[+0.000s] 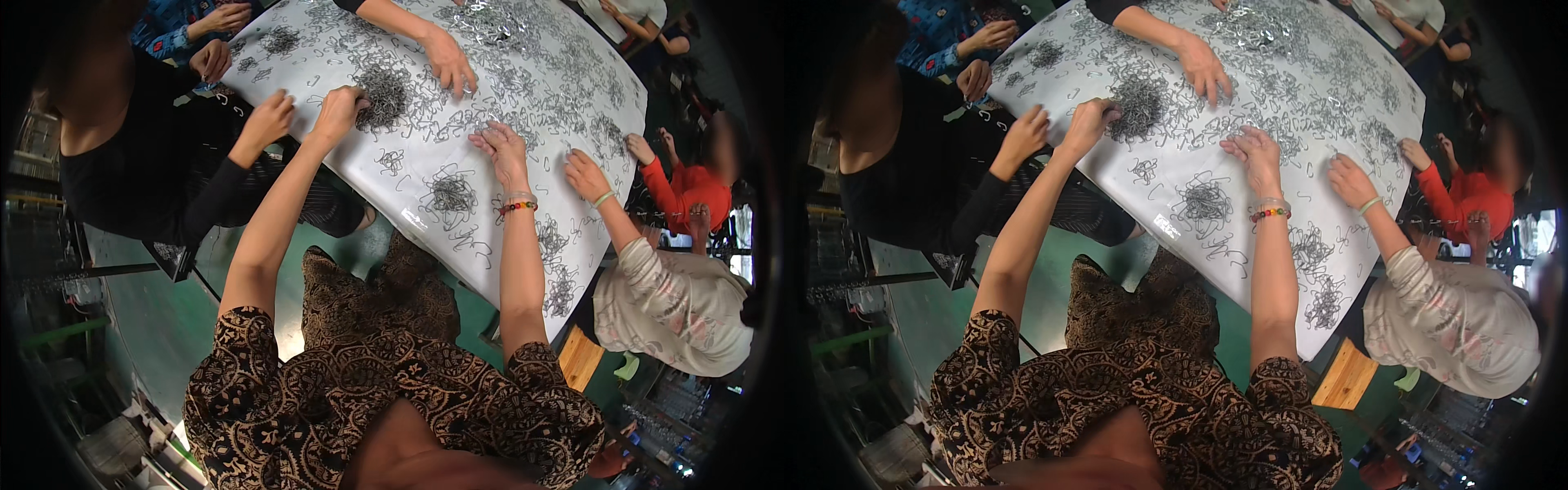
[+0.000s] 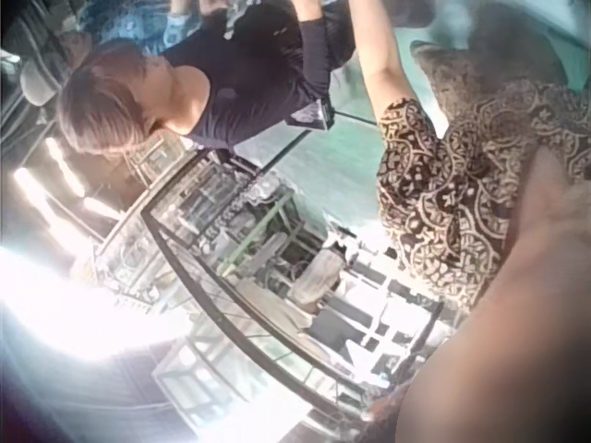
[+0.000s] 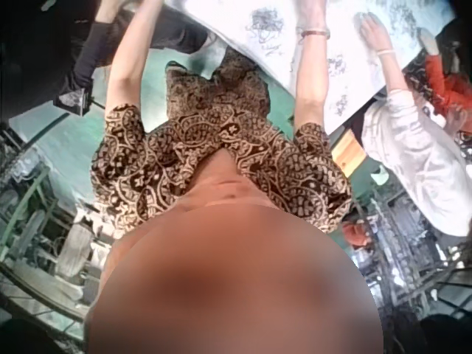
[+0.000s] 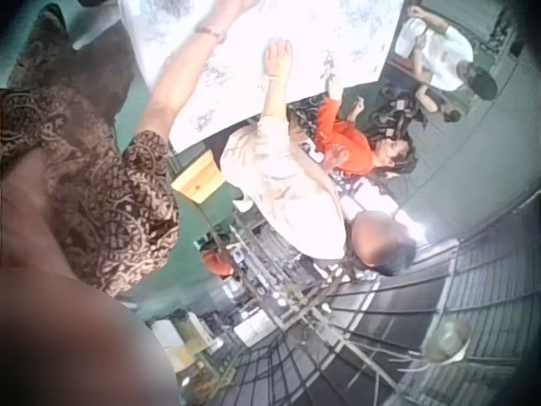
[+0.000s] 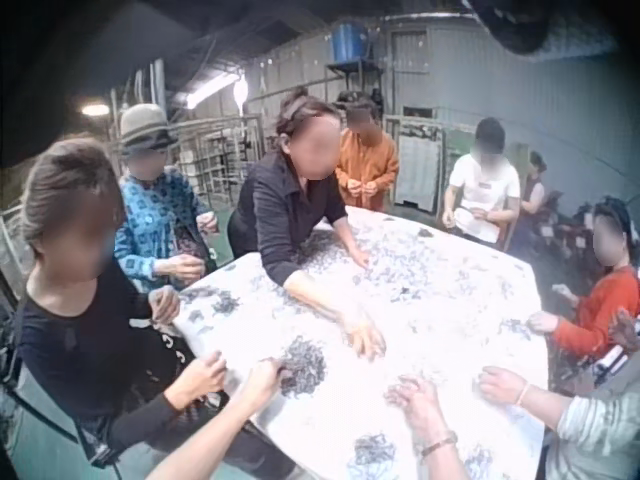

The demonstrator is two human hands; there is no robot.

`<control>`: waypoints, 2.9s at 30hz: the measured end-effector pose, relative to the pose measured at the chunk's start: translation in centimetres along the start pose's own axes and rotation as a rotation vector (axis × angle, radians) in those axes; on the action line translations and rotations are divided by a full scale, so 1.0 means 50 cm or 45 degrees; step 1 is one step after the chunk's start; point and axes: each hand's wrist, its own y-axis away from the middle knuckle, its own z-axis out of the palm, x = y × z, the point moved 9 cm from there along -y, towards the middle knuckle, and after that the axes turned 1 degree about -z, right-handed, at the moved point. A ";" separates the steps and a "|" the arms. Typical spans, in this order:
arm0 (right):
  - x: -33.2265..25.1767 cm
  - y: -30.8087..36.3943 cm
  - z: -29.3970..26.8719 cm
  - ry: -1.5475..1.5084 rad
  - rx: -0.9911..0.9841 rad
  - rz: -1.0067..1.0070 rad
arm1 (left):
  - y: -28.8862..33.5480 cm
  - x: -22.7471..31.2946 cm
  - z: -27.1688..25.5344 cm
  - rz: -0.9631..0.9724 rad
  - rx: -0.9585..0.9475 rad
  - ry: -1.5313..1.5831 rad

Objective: The person sits at a table with several others and repeatedly picks up small metal paperclips, linking them together by hand to form chains. The person occasionally lifts the assembled chain to check its length before continuing to add more clips.

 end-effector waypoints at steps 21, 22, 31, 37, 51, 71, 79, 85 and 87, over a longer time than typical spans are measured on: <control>-0.068 -0.011 -0.008 1.439 -0.012 -0.400 | 0.141 0.164 0.022 -0.775 -0.280 1.630; -0.067 -0.010 -0.007 1.420 -0.008 -0.384 | 0.163 0.166 0.020 -0.818 -0.259 1.743; -0.065 -0.003 0.050 1.454 -0.129 -0.678 | 0.309 0.116 -0.032 -0.922 -0.041 2.018; -0.064 -0.030 0.085 1.632 -0.159 -0.620 | 0.332 0.105 -0.018 -0.872 -0.045 1.864; -0.021 -0.049 0.086 1.679 -0.199 -0.707 | 0.396 0.057 -0.023 -0.868 0.069 1.787; -0.030 0.014 -0.004 0.238 -0.076 -0.076 | 0.399 0.060 -0.077 -0.891 0.188 1.627; 0.075 0.259 0.215 -0.230 -0.169 -0.056 | 0.315 0.215 -0.001 -0.575 0.151 1.414; 0.065 0.325 0.243 -0.108 -0.085 -0.291 | 0.303 0.213 0.020 -0.649 0.248 1.533; 0.061 0.335 0.246 -0.027 -0.071 -0.349 | 0.304 0.209 0.023 -0.724 0.236 1.521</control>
